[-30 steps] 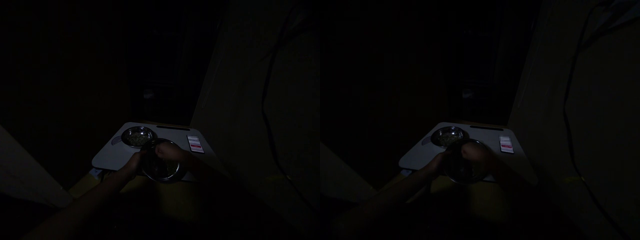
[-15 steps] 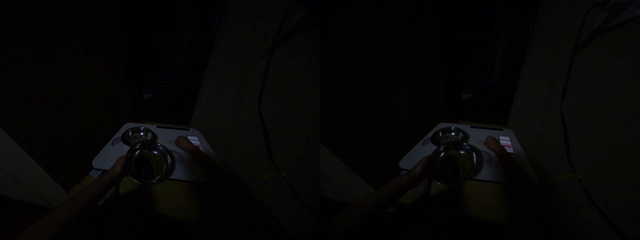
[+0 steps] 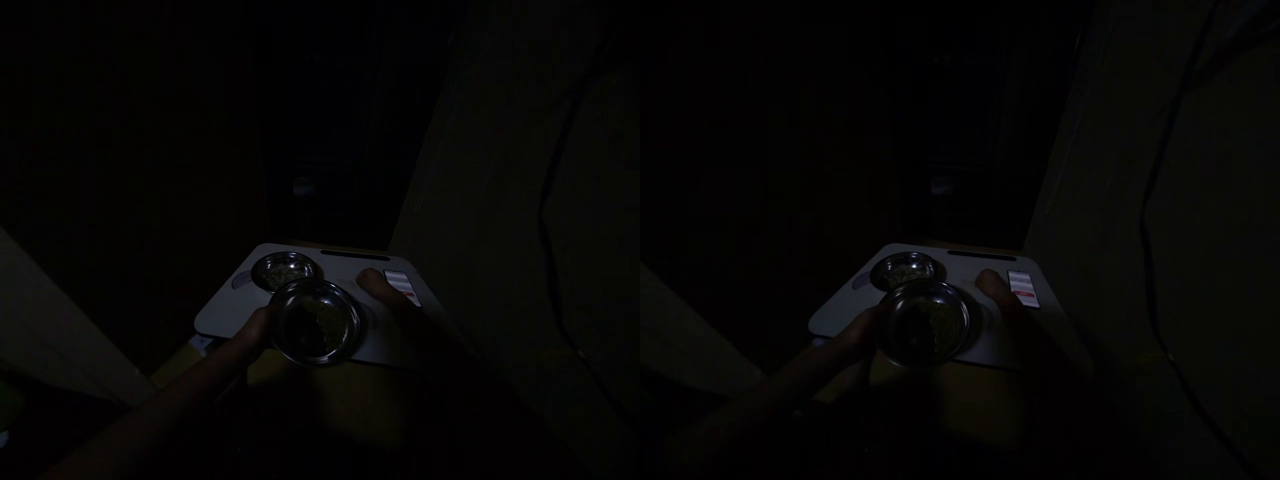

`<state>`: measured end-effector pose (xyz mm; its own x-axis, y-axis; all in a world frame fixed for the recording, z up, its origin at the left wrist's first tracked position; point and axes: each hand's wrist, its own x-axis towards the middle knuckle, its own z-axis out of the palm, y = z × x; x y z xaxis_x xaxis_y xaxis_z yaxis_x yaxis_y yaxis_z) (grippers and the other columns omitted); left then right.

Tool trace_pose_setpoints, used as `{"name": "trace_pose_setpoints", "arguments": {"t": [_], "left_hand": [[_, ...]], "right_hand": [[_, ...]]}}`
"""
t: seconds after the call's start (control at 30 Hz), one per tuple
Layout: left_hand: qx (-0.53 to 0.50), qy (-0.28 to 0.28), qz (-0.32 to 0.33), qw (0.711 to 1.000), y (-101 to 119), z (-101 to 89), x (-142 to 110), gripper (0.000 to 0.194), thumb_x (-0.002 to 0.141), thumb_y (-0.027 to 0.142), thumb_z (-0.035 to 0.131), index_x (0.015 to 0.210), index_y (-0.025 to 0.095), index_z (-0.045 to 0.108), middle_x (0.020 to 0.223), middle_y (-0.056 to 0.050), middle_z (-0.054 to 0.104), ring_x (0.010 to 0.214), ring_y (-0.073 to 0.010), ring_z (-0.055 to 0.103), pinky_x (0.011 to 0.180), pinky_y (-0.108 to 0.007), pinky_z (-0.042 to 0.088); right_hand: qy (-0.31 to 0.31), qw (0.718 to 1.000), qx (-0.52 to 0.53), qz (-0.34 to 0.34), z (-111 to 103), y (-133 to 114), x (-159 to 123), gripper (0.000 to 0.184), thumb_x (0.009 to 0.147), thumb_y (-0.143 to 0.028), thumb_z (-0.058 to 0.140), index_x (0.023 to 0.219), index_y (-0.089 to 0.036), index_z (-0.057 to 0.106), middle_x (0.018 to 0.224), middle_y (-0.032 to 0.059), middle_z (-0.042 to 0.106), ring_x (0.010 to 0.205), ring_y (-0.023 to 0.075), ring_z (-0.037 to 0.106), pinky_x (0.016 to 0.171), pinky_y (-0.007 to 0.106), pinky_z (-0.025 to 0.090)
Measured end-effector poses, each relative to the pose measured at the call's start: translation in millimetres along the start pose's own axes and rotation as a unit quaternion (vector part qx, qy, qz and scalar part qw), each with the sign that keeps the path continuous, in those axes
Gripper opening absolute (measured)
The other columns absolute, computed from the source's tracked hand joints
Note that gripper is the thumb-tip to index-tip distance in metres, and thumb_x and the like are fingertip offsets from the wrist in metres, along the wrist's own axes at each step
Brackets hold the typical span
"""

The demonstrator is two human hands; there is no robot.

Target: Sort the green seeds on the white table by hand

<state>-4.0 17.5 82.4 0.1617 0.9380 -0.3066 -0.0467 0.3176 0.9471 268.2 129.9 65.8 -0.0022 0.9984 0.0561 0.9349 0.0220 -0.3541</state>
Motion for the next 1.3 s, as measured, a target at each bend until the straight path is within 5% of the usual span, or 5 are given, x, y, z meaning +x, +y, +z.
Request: {"name": "trace_pose_setpoints", "arguments": {"t": [0.23, 0.47, 0.6, 1.13, 1.3], "left_hand": [[-0.004, 0.027, -0.041, 0.999, -3, 7.9, 12, 0.030, 0.067, 0.040, 0.044, 0.073, 0.014, 0.057, 0.057, -0.004, 0.060, 0.048, -0.0178, 0.055, 0.042, -0.029, 0.043], [-0.019, 0.043, -0.063, 0.997, 4, 13.4, 11, 0.029, 0.066, 0.038, 0.046, 0.076, 0.013, 0.057, 0.053, -0.005, 0.060, 0.046, -0.0194, 0.055, 0.043, -0.032, 0.044], [-0.033, 0.032, -0.057, 0.997, 3, 15.3, 10, 0.031, 0.069, 0.038, 0.043, 0.074, 0.011, 0.057, 0.046, -0.003, 0.057, 0.040, -0.0175, 0.051, 0.042, -0.031, 0.042], [-0.083, -0.008, -0.012, 0.996, -5, 19.8, 22, 0.033, 0.065, 0.034, 0.049, 0.088, 0.012, 0.058, 0.077, -0.008, 0.066, 0.070, -0.0229, 0.060, 0.054, -0.030, 0.045], [-0.071, 0.005, -0.013, 0.997, 2, 25.3, 15, 0.032, 0.067, 0.031, 0.046, 0.087, 0.010, 0.058, 0.072, -0.008, 0.066, 0.063, -0.0208, 0.060, 0.053, -0.029, 0.044]], "right_hand": [[0.105, 0.986, 0.087, -0.100, -39, -37, -16, 0.023, 0.071, -0.017, 0.041, 0.083, -0.013, 0.060, 0.084, 0.0058, 0.062, 0.074, 0.0118, 0.054, 0.062, 0.018, 0.036], [-0.119, 0.952, -0.022, -0.282, -39, -90, -81, 0.018, 0.067, -0.014, 0.044, 0.074, -0.013, 0.061, 0.073, 0.0032, 0.062, 0.063, 0.0100, 0.052, 0.054, 0.018, 0.034], [-0.169, 0.932, -0.106, -0.303, -21, -87, -94, 0.016, 0.066, -0.015, 0.046, 0.072, -0.016, 0.061, 0.074, 0.0027, 0.061, 0.065, 0.0106, 0.051, 0.054, 0.018, 0.032], [-0.128, 0.919, -0.187, -0.321, -7, -76, -95, 0.019, 0.070, -0.021, 0.042, 0.070, -0.015, 0.060, 0.075, 0.0053, 0.061, 0.069, 0.0138, 0.052, 0.055, 0.022, 0.032], [-0.136, 0.925, -0.154, -0.319, -6, -72, -93, 0.021, 0.072, -0.020, 0.039, 0.070, -0.015, 0.059, 0.076, 0.0040, 0.060, 0.069, 0.0124, 0.052, 0.058, 0.021, 0.033]]}}
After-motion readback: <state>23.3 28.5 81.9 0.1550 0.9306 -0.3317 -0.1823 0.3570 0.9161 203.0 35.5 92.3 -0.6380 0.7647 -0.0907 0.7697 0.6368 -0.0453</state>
